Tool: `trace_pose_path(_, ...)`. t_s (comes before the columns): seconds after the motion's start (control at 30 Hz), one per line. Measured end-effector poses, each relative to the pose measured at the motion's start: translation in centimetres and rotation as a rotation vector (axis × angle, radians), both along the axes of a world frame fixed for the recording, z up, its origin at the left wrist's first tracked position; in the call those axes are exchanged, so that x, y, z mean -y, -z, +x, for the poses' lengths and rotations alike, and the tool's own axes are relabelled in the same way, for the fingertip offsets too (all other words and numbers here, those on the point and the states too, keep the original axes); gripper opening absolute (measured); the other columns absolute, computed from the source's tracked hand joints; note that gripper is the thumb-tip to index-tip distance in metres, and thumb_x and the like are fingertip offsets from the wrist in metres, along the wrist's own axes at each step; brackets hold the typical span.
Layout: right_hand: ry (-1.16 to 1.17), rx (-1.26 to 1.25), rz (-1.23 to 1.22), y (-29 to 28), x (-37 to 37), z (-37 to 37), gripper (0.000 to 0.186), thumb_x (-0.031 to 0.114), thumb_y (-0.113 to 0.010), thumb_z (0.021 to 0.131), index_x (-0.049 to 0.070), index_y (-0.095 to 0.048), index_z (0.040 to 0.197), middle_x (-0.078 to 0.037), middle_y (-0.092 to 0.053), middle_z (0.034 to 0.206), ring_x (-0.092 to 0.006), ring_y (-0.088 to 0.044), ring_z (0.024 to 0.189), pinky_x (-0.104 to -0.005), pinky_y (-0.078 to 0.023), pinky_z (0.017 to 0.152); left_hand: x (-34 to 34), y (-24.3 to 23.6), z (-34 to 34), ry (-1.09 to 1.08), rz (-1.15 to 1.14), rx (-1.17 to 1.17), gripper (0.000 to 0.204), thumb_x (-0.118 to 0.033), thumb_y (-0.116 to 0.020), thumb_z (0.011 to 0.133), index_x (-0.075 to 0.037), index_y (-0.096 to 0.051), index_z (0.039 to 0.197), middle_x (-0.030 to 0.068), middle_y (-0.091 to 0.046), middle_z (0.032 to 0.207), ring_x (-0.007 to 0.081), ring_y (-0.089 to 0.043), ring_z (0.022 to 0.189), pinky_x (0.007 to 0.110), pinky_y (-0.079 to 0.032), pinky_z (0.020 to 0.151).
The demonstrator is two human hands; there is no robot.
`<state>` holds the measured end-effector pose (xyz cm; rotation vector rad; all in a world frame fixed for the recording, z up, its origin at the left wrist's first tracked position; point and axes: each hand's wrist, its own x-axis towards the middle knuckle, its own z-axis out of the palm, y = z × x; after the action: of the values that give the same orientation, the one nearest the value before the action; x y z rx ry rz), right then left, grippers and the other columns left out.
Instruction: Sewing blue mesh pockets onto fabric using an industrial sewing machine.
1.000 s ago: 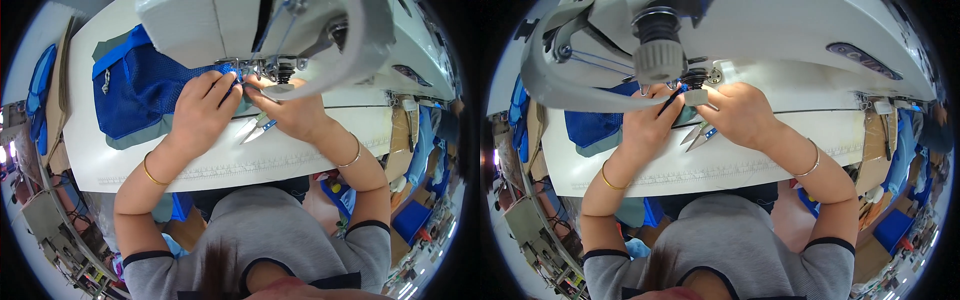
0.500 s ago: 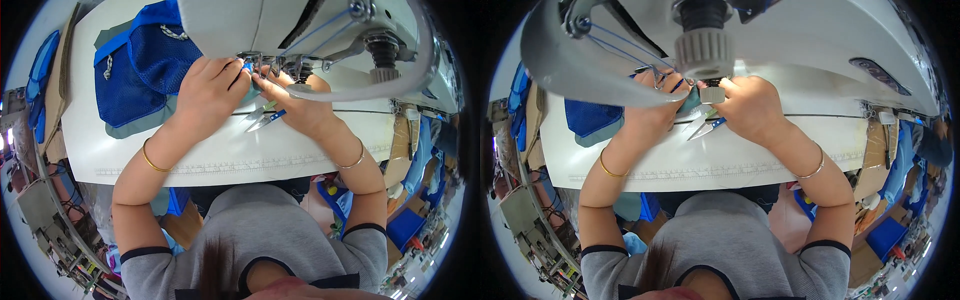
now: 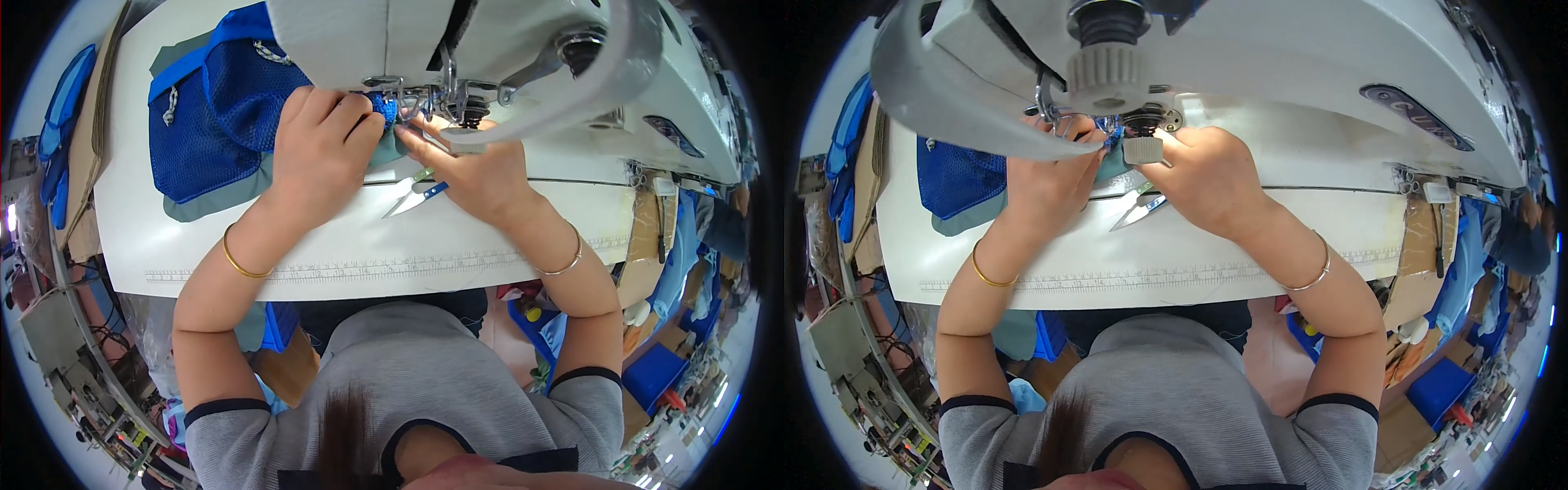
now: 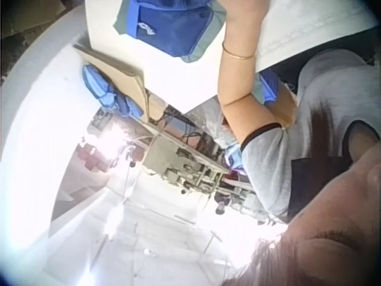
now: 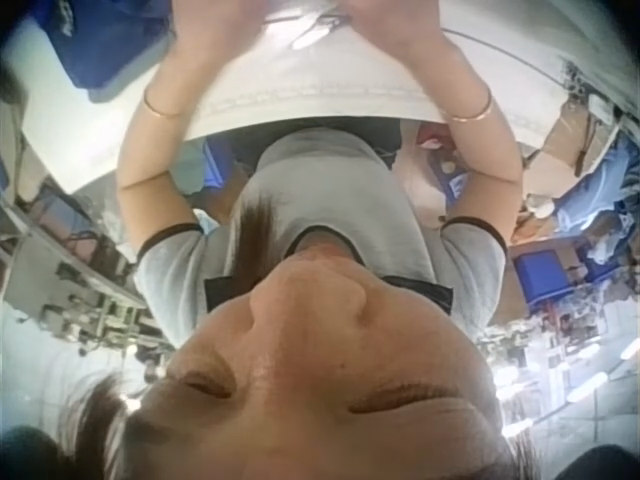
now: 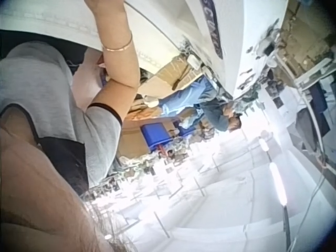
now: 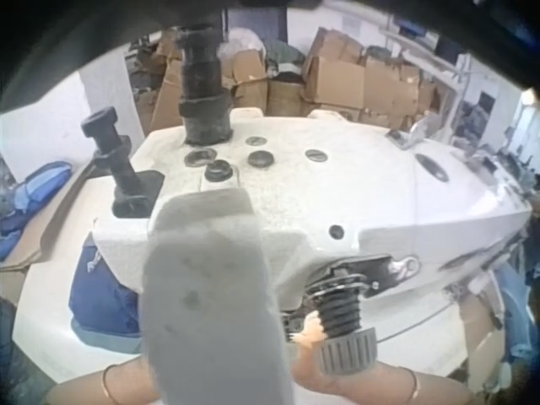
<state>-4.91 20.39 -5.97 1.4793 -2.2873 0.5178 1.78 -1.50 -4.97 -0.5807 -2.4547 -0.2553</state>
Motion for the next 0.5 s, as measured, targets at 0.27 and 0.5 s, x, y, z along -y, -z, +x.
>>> trace_pose_path(0.27, -0.066, -0.064, -0.027, -0.1, 0.2, -0.1, 0.016, 0.011, -0.07, 0.07, 0.014, -0.066, 0.085, 0.002, -0.051, 0.071, -0.015, -0.057, 0.065, -0.0318, -0.043, 0.052, 1.3, -0.3, -0.9, -0.047, 0.101, 0.194, 0.019, -0.008, -0.072, 0.075, -0.006, -0.072, 0.093, 0.0066, -0.069, 0.092, 0.0277, -0.062, 0.09, 0.041, -0.044, 0.078)
trace_pose_path(0.5, -0.097, -0.087, -0.012, 0.2, 0.0, -0.1, 0.014, 0.011, -0.07, 0.069, 0.012, -0.064, 0.082, 0.002, -0.05, 0.071, -0.015, -0.056, 0.065, -0.0315, -0.043, 0.053, 0.7, -0.1, -0.5, 0.007, 0.191, 0.141, 0.016, -0.007, -0.075, 0.075, -0.006, -0.071, 0.091, 0.007, -0.069, 0.09, 0.0278, -0.062, 0.091, 0.042, -0.045, 0.079)
